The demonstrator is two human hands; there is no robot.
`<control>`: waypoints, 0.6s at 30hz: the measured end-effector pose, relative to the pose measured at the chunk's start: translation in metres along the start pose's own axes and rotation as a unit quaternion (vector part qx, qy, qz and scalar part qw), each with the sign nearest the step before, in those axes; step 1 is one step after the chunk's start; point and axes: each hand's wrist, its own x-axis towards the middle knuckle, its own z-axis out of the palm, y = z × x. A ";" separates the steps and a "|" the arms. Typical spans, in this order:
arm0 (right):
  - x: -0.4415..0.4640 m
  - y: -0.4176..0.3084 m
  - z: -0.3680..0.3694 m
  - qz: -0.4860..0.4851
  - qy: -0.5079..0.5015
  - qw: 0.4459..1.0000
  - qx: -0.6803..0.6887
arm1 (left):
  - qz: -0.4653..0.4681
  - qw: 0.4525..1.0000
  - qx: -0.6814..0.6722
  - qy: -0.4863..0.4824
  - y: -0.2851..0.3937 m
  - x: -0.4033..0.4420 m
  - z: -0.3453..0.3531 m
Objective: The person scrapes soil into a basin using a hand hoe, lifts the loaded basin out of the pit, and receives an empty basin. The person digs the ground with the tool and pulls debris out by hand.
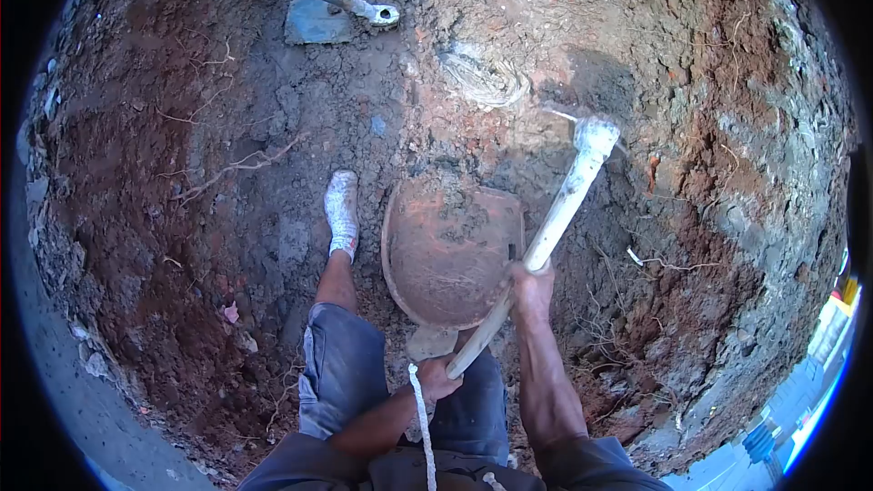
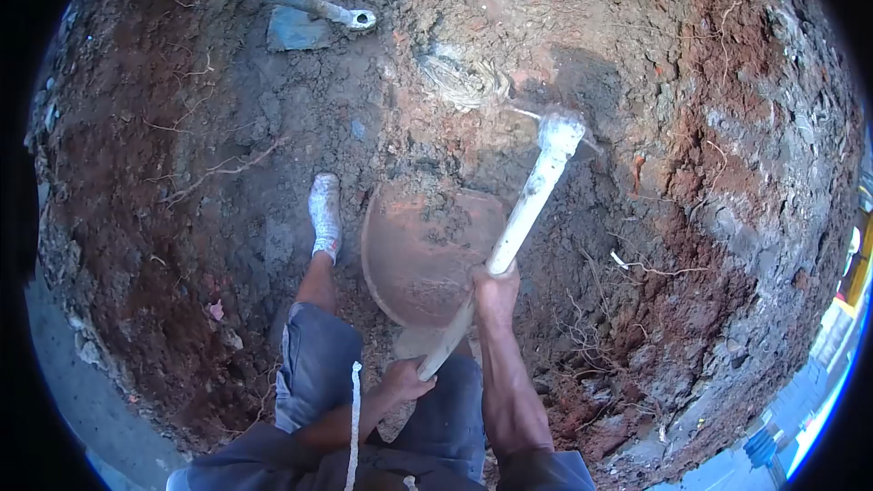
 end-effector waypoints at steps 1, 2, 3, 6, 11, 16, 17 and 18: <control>0.005 -0.037 0.008 -0.036 -0.001 0.999 -0.009 | 0.078 0.994 -0.021 0.069 0.015 0.013 -0.017; 0.007 -0.076 0.018 -0.084 -0.005 0.996 -0.012 | 0.088 0.993 -0.030 0.077 0.038 0.028 -0.039; 0.008 -0.116 0.029 -0.133 -0.010 0.991 -0.015 | 0.097 0.991 -0.039 0.085 0.062 0.043 -0.063; 0.038 -0.205 0.064 -0.244 -0.009 0.968 -0.061 | 0.239 0.956 -0.094 0.145 0.101 0.109 -0.122; 0.150 -0.262 0.150 -0.301 -0.008 0.953 -0.026 | 0.148 0.978 -0.143 0.040 0.151 0.172 -0.236; 0.252 -0.118 0.205 -0.038 -0.057 0.979 -0.189 | -0.060 0.950 -0.306 0.005 0.120 0.125 -0.195; 0.256 -0.097 0.223 -0.021 -0.029 0.970 -0.242 | -0.064 0.929 -0.364 0.034 0.116 0.114 -0.189; 0.261 -0.102 0.229 -0.012 -0.032 0.970 -0.242 | -0.058 0.926 -0.371 0.040 0.125 0.117 -0.206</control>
